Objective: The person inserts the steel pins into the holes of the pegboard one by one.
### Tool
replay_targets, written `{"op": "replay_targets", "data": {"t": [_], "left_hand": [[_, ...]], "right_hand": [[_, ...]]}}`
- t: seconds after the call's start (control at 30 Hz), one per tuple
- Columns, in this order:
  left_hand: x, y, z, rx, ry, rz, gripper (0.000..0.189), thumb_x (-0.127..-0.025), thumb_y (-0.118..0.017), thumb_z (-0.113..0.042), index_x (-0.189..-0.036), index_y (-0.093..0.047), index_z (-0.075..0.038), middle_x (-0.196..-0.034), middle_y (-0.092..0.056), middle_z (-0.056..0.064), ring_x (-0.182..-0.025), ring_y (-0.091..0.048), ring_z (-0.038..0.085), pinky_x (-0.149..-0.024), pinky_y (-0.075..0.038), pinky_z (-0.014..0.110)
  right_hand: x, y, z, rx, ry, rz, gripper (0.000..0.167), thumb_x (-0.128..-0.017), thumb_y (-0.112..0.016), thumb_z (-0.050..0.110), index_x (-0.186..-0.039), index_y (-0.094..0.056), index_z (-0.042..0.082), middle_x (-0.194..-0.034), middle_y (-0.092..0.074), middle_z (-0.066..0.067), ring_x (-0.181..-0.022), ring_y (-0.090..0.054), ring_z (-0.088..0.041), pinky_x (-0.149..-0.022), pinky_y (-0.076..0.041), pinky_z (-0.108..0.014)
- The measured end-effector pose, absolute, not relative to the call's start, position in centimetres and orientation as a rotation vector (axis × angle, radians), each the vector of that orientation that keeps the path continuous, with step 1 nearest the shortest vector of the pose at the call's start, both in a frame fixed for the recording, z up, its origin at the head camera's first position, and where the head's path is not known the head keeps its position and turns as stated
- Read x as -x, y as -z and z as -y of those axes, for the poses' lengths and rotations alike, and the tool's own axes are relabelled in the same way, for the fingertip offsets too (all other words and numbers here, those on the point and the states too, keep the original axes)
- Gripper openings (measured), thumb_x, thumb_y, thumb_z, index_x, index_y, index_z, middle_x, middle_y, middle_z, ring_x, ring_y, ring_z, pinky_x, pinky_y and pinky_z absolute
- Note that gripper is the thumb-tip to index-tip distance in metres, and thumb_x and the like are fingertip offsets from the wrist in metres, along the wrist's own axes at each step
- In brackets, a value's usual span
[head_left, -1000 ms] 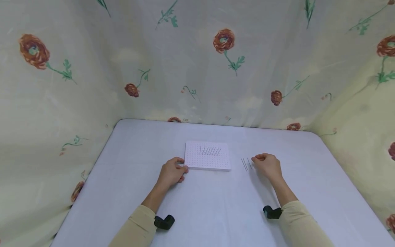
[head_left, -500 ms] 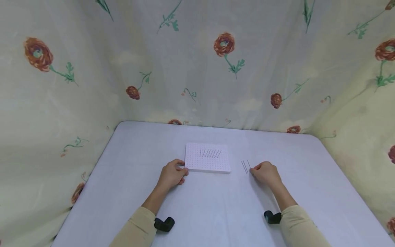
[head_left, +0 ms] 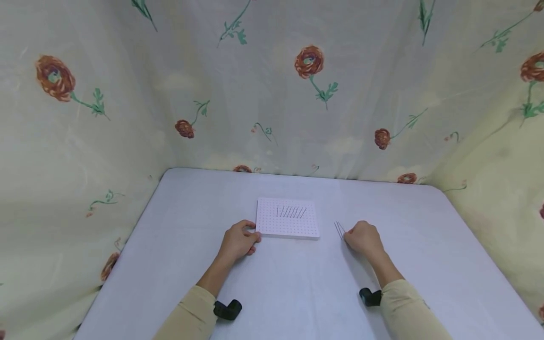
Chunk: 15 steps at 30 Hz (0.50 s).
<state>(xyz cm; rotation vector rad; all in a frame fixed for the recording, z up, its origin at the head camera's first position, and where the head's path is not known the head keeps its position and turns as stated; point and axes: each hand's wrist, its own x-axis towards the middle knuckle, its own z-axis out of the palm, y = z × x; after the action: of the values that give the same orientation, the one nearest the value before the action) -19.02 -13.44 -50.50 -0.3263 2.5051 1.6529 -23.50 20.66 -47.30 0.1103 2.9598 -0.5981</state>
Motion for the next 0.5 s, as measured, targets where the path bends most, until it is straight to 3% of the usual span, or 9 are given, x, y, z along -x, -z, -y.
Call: {"op": "replay_targets", "data": {"t": [0.17, 0.37, 0.5], "left_hand": [[18.9, 50.4, 13.4, 0.334, -1.649, -2.501, 0.031, -0.096, -0.068, -0.013, -0.125, -0.062, -0.005, -0.083, -0.075, 0.005, -0.052, -0.061, 0.011, -0.050, -0.055, 0.021], [18.8, 50.1, 13.2, 0.348, -1.632, -2.503, 0.031, -0.097, -0.068, -0.014, -0.126, -0.062, -0.005, -0.084, -0.075, 0.005, -0.053, -0.063, 0.011, -0.051, -0.055, 0.021], [18.7, 49.9, 13.2, 0.355, -1.634, -2.496, 0.031, -0.097, -0.068, -0.014, -0.126, -0.062, -0.005, -0.084, -0.075, 0.006, -0.053, -0.063, 0.011, -0.051, -0.055, 0.021]], "right_hand": [[23.6, 47.6, -20.5, -0.116, 0.601, -2.949, 0.027, -0.085, -0.063, 0.015, -0.090, -0.074, -0.009, -0.090, -0.073, -0.027, -0.072, -0.065, -0.029, -0.059, -0.054, -0.037], [24.2, 48.2, -20.6, -0.032, 0.534, -2.971, 0.024, -0.084, -0.060, 0.017, -0.066, -0.060, 0.002, -0.069, -0.062, -0.015, -0.062, -0.052, -0.025, -0.051, -0.041, -0.031], [24.3, 48.6, -20.7, -0.016, 0.516, -2.967, 0.027, -0.086, -0.058, 0.019, -0.062, -0.056, 0.005, -0.066, -0.059, -0.012, -0.062, -0.052, -0.025, -0.051, -0.040, -0.031]]}}
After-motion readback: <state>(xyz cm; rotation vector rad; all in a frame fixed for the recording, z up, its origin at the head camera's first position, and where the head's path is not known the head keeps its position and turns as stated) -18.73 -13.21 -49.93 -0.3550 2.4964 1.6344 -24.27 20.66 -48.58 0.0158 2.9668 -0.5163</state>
